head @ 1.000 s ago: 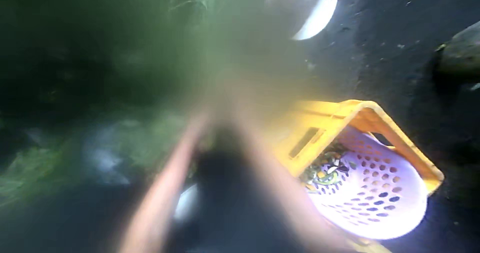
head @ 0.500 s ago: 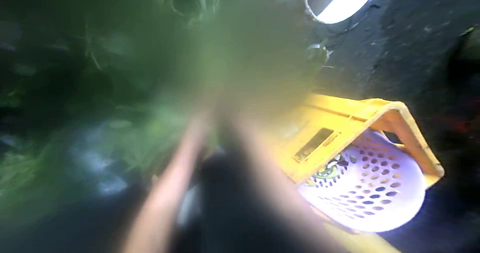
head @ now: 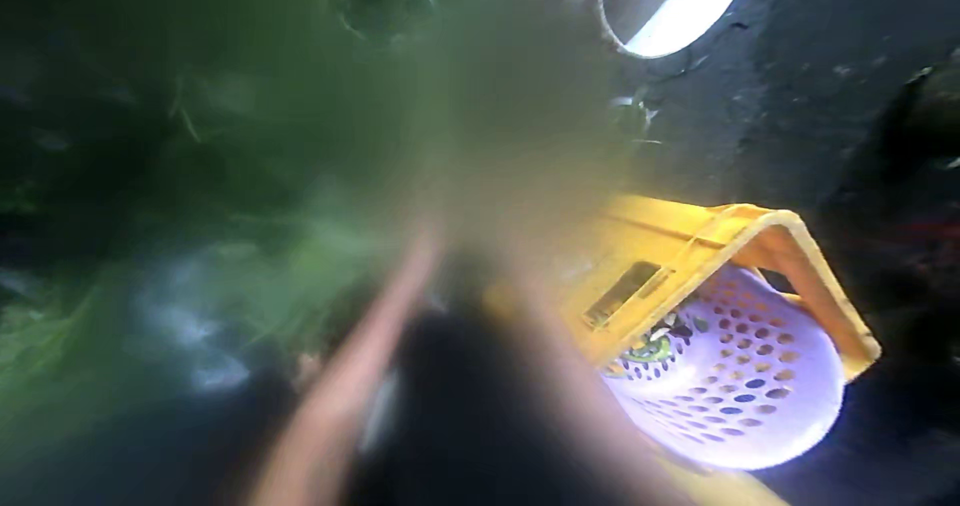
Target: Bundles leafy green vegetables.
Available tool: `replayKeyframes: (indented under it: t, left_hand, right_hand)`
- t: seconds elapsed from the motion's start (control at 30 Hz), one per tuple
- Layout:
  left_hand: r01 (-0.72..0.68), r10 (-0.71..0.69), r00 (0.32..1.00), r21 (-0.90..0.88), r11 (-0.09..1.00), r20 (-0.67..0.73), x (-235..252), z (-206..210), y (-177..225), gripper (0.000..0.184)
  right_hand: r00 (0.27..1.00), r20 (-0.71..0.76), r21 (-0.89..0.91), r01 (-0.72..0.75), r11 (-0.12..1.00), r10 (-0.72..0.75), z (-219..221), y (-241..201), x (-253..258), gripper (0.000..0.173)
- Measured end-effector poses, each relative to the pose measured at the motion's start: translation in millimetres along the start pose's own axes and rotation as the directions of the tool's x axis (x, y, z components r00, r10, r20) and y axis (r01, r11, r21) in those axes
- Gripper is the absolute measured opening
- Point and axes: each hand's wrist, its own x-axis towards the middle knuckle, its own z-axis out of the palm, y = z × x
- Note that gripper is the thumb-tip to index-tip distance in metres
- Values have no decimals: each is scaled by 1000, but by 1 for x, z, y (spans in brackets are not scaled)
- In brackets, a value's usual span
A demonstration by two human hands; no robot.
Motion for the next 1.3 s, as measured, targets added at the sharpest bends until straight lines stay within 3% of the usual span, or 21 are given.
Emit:
replayKeyframes:
  t: [0.1,0.17,0.2,0.27,0.33,0.37,0.43,0.5,0.63,0.77,0.9,0.97,1.03,1.07,1.1,1.17,1.2,1.23,1.3]
  left_hand:
    - [-45,65,993,196,980,-97,-3,3,7,42]
    - [-49,65,994,170,984,-89,1,-2,7,44]
    - [-29,34,998,95,995,-46,3,-9,0,47]
    - [91,-57,988,-239,967,146,6,-21,-18,48]
    - [276,-74,933,-569,775,351,11,-27,-20,42]
    - [330,-72,917,-645,689,393,13,-29,-17,39]
    - [352,-70,911,-678,646,407,12,-27,-16,30]
    - [305,-79,932,-648,698,354,10,-23,-18,28]
    - [138,-21,977,-550,824,214,5,-15,-20,41]
    - [78,-1,989,-508,858,151,0,-14,-15,47]
    - [46,-20,998,-496,867,58,-4,-15,-11,47]
    - [62,-41,998,-489,870,54,-5,-16,-11,44]
    - [75,-49,997,-482,873,66,-5,-17,-11,43]
    - [68,-45,997,-469,880,61,-5,-17,-11,43]
    - [51,-34,998,-447,893,45,-5,-16,-9,42]
    - [-1,-8,1000,-350,937,-24,-6,-13,-2,42]
    - [-21,3,998,-301,953,-59,-8,-12,-1,44]
    - [-33,12,996,-260,965,-83,-10,-10,0,46]
    - [-73,50,995,-267,961,-91,-11,-6,2,45]
  right_hand:
    - [999,48,183,-18,983,10,43,-4,26,29]
    - [985,142,287,-136,948,98,55,-7,36,22]
    - [971,189,354,-207,912,147,54,-7,38,20]
    - [934,260,467,-343,815,245,48,-6,34,20]
    - [899,296,518,-436,736,324,38,0,26,24]
    - [888,298,526,-458,717,349,33,0,22,26]
    - [902,254,581,-432,690,350,27,-2,15,24]
    - [894,243,667,-436,604,378,23,-7,9,23]
    - [798,372,758,-556,342,475,6,-34,6,24]
    - [745,396,667,-635,389,537,9,-18,6,54]
    - [727,395,692,-637,339,561,9,-16,8,36]
    - [703,426,736,-635,234,569,3,-16,6,26]
    - [718,474,773,-617,150,511,-2,-11,2,31]
    - [744,441,784,-591,188,502,-6,-13,1,31]
    - [781,344,777,-548,309,521,-11,-19,1,29]
    - [852,23,562,-444,698,523,-16,-14,-1,28]
    - [880,-84,373,-408,833,468,-19,-5,-2,40]
    - [906,-124,214,-375,902,405,-23,1,-2,52]
    - [926,-48,96,-369,925,374,-26,-5,0,51]
